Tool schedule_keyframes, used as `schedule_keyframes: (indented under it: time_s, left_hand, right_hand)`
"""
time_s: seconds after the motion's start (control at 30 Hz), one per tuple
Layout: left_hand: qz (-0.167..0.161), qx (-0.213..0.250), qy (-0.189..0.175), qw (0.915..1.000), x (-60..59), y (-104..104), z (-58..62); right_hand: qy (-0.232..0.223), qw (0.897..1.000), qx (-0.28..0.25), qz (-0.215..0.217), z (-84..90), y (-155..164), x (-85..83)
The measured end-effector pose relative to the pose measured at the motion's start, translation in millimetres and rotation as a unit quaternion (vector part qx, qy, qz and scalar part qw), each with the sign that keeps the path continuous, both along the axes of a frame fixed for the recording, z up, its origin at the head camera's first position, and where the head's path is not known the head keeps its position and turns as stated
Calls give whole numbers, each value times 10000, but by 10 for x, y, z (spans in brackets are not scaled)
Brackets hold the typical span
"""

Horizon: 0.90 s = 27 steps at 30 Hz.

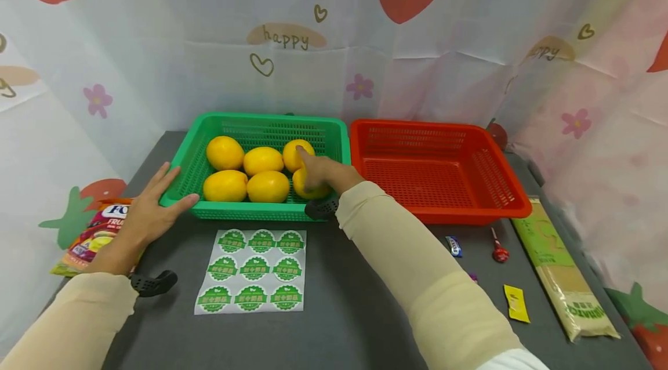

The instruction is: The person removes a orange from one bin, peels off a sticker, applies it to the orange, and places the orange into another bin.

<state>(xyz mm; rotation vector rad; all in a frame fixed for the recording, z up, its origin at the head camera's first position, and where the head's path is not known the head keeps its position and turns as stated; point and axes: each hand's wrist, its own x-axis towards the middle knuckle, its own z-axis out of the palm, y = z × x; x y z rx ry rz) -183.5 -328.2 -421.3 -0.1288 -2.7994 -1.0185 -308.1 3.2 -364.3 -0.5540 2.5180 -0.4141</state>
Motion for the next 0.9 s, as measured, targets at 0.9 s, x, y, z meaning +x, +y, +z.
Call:
schedule_keyframes:
  time_s: [0.9]
  left_hand:
    - [38,134,79,9999,-3,18,-50]
  right_hand:
    - [2155,9249,-3127,-194,181,799,813]
